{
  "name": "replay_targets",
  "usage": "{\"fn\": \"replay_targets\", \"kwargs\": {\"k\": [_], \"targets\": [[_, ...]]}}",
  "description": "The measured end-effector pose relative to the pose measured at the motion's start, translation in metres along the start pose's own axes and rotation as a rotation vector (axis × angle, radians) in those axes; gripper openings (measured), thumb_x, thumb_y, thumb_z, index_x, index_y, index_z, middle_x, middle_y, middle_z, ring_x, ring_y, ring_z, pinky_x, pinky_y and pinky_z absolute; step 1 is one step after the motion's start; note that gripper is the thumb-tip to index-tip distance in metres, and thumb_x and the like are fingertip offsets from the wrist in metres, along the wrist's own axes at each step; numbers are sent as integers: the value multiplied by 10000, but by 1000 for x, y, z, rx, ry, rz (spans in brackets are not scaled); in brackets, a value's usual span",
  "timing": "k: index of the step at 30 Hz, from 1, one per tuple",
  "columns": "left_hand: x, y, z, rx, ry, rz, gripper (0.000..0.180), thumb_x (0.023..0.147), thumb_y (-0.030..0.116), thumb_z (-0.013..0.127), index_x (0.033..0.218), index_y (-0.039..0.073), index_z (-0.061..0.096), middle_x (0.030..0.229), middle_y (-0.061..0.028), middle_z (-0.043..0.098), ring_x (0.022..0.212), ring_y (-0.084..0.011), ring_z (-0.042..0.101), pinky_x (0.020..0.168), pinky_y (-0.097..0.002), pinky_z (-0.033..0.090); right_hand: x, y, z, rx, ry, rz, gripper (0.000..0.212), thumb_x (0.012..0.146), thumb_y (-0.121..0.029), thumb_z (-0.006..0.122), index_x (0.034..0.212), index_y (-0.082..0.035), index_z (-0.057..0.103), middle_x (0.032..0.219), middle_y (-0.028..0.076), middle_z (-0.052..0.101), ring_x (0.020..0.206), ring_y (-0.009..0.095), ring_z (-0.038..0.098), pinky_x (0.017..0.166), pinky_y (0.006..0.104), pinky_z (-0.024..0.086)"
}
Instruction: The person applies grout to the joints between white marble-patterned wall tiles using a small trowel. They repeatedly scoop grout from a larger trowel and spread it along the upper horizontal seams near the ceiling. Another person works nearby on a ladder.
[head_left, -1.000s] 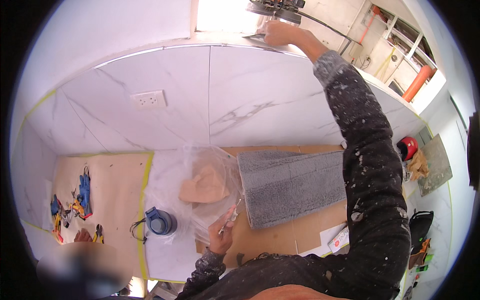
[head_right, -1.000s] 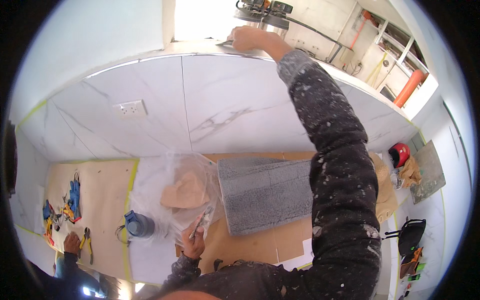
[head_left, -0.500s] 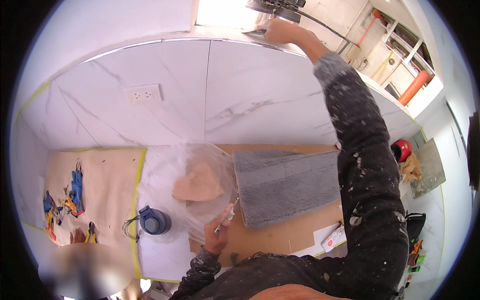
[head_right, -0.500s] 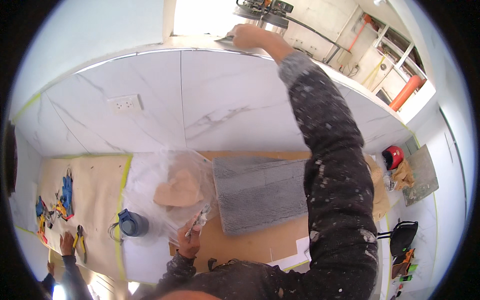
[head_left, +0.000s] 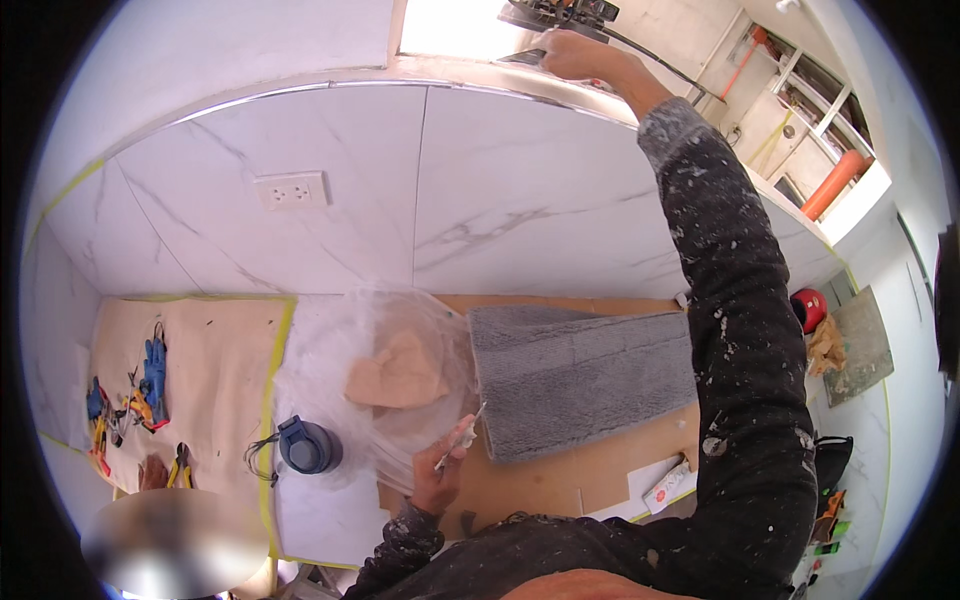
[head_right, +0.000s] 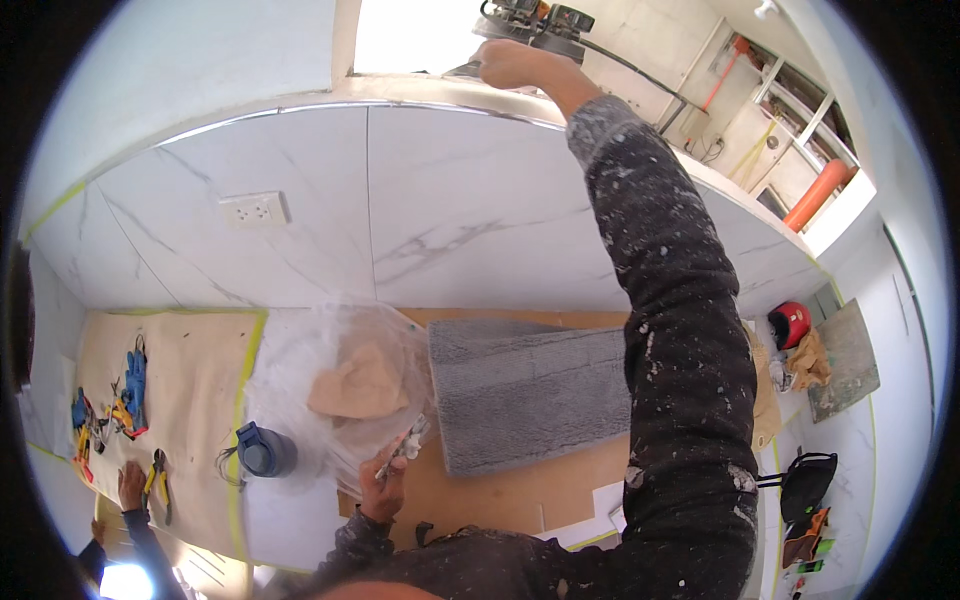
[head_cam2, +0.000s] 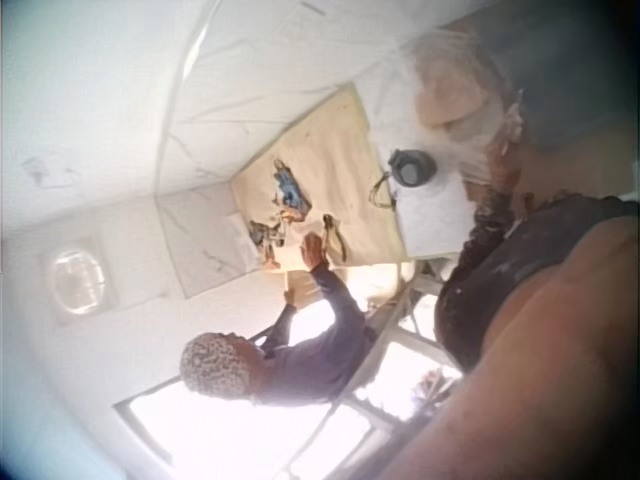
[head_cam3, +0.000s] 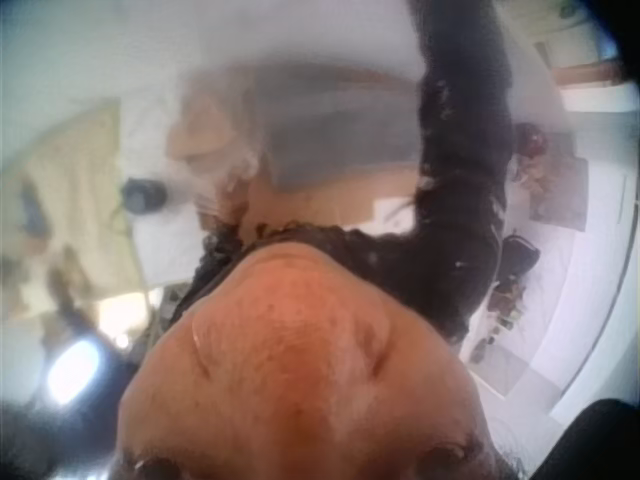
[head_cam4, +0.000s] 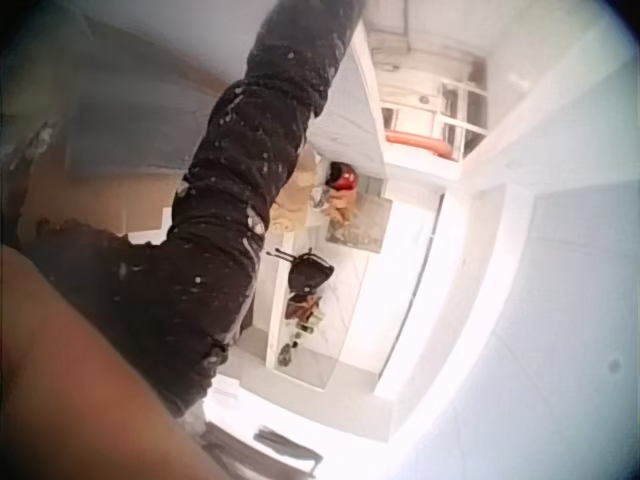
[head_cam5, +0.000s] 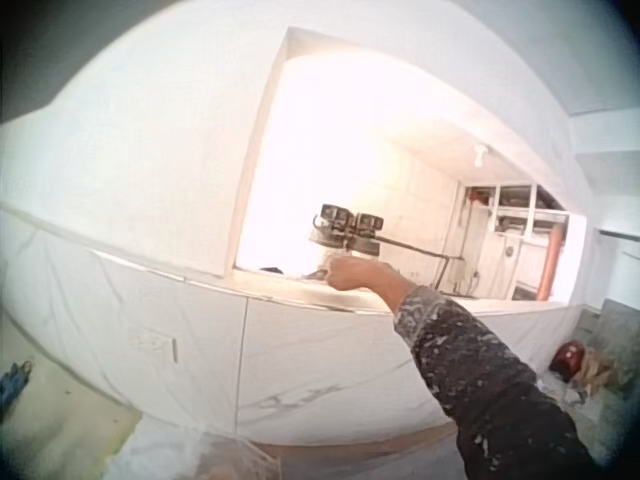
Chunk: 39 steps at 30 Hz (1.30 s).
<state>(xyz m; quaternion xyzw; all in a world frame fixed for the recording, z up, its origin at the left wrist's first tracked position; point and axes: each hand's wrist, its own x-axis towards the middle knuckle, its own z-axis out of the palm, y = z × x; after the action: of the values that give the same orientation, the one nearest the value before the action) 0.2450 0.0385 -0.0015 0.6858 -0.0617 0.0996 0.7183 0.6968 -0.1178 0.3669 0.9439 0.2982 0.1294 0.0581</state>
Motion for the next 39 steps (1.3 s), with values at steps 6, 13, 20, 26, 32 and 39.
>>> {"fn": "replay_targets", "kwargs": {"k": [6, 13, 20, 26, 32, 39], "targets": [[-1, -5, -5, 30, 42, 65, 321, 954, 68, 505, 1254, -18, 583, 1228, -168, 641, 1091, -220, 633, 935, -314, 468, 22, -32, 15, -53, 6, -35, 440, 823, -81, 477, 1231, 40, 586, 1213, 268, 595, 1092, 378, 582, 1000, 412, 416], [0, -4, -9, 56, 19, 76, 331, 934, 34, 516, 1255, -14, 583, 1227, -170, 641, 1084, -213, 635, 933, -312, 467, -69, -25, -42, -62, -96, -281, 384, 872, -135, 495, 1213, -11, 620, 1038, 245, 650, 964, 357, 609, 917, 402, 457], [4, -1, 2, 35, 19, 85, 367, 908, -22, 513, 1266, 5, 586, 1204, -151, 657, 975, -153, 635, 883, -282, 475, -43, 31, -32, -7, -69, 4, 403, 850, -128, 535, 1225, -8, 620, 1078, 233, 645, 983, 347, 605, 887, 388, 461], [2, 3, 6, 73, 61, 74, 356, 928, 27, 507, 1274, 1, 587, 1158, -150, 674, 923, -152, 625, 844, -275, 471, -17, 27, 13, -56, 1, 57, 449, 842, -74, 496, 1277, 8, 572, 1277, 249, 565, 1192, 376, 533, 1049, 393, 381], [-1, 3, 2, 57, -1, 11, 341, 936, 36, 499, 1261, -26, 581, 1173, -170, 665, 971, -189, 641, 873, -301, 475, -86, -1, -5, -28, -41, -107, 415, 872, -100, 506, 1267, 2, 584, 1236, 247, 591, 1140, 366, 562, 1002, 432, 411], [-1, 0, 7, 45, -24, 32, 335, 943, 54, 515, 1265, -9, 580, 1181, -179, 659, 1028, -205, 646, 906, -313, 474, -105, 60, -40, -109, 14, 75, 396, 882, -164, 549, 1238, 1, 599, 1144, 259, 618, 1089, 379, 570, 955, 408, 438]]}}
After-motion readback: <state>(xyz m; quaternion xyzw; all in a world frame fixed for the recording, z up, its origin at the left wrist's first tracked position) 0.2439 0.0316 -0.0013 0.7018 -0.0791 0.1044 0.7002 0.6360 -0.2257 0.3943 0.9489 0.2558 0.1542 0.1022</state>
